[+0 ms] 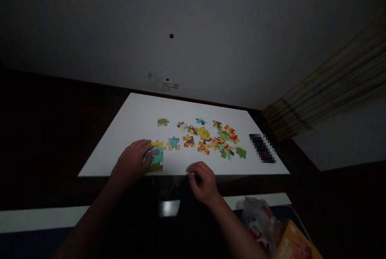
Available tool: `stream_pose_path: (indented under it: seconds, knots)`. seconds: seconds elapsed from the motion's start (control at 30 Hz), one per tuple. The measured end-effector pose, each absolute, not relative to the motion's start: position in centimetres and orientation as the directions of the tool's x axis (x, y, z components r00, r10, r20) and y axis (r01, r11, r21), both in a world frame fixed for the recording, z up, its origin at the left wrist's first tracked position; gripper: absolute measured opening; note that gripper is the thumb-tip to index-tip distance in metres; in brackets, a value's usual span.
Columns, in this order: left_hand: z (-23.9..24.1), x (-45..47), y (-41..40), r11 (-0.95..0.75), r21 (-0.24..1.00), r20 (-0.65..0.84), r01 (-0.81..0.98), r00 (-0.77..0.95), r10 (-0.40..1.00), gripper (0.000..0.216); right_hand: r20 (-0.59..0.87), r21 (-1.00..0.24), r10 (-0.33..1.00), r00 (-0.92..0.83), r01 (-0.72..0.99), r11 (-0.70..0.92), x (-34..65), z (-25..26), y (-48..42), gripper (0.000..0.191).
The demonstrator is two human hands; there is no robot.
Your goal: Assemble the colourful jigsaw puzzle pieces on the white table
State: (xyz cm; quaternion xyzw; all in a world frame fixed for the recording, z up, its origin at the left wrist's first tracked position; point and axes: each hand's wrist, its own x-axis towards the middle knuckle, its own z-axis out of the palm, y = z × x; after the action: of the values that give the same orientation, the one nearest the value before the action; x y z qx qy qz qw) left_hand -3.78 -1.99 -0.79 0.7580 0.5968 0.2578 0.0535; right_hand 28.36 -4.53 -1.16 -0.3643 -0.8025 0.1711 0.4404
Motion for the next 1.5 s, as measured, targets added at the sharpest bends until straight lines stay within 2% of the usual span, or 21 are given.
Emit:
stream_pose_path:
  seconds: [0.1, 0.2, 0.27, 0.33, 0.43, 0.53, 0.7, 0.83, 1.03, 1.17, 1.33, 1.5]
  knots:
    - [-0.6, -3.7, -1.9, -0.270, 0.401, 0.321, 0.875, 0.142, 0.936, 0.044, 0.604, -0.581, 0.721, -0.341, 0.431, 0.691, 30.0, -1.4, -5.2, 0.020]
    - [-0.5, -3.7, -1.7, -0.254, 0.409, 0.311, 0.877, 0.128, 0.942, 0.044, 0.631, -0.503, 0.719, -0.291, 0.551, 0.665, 33.4, -1.1, -4.2, 0.018]
    - [-0.4, -3.7, -1.7, -0.246, 0.407, 0.306, 0.880, 0.122, 0.944, 0.044, 0.662, -0.424, 0.729, -0.176, 0.714, 0.557, 36.3, -0.6, -2.4, 0.012]
    - [-0.4, -3.8, -1.6, -0.242, 0.402, 0.300, 0.883, 0.122, 0.946, 0.044, 0.637, -0.380, 0.770, -0.032, 0.856, 0.351, 38.9, -0.1, -0.3, 0.022]
    - [-0.3, -3.8, -1.5, -0.230, 0.400, 0.293, 0.887, 0.115, 0.949, 0.046, 0.532, -0.322, 0.846, 0.027, 0.931, 0.172, 41.1, 0.2, 2.5, 0.047]
    - [-0.3, -3.7, -1.5, -0.216, 0.407, 0.296, 0.887, 0.096, 0.950, 0.048, 0.448, -0.302, 0.894, 0.009, 0.942, 0.142, 41.3, -0.5, 3.6, 0.049]
    - [-0.3, -3.8, -1.6, -0.222, 0.399, 0.298, 0.890, 0.103, 0.949, 0.050, 0.447, -0.392, 0.893, 0.049, 0.908, 0.146, 41.3, -2.3, 3.5, 0.037]
    - [-0.5, -3.9, -1.6, -0.222, 0.392, 0.292, 0.893, 0.108, 0.950, 0.053, 0.493, -0.512, 0.864, 0.097, 0.836, 0.198, 41.8, -2.3, 3.6, 0.034]
    - [-0.9, -4.0, -1.5, -0.222, 0.405, 0.309, 0.887, 0.096, 0.946, 0.053, 0.522, -0.787, 0.745, 0.415, 0.572, 0.232, 43.0, -1.9, 3.2, 0.035]
    - [-0.7, -3.9, -1.5, -0.209, 0.415, 0.293, 0.886, 0.088, 0.952, 0.052, 0.502, -0.847, 0.687, 0.526, 0.461, 0.265, 43.9, -2.2, 3.0, 0.034]
    - [-0.2, -3.8, -1.4, -0.205, 0.404, 0.278, 0.891, 0.094, 0.956, 0.053, 0.521, -0.827, 0.731, 0.441, 0.475, 0.302, 44.0, -2.1, 3.0, 0.021]
    - [0.1, -3.6, -1.6, -0.204, 0.415, 0.279, 0.887, 0.090, 0.956, 0.049, 0.490, -0.750, 0.858, 0.153, 0.575, 0.326, 42.6, -1.1, 2.6, 0.017]
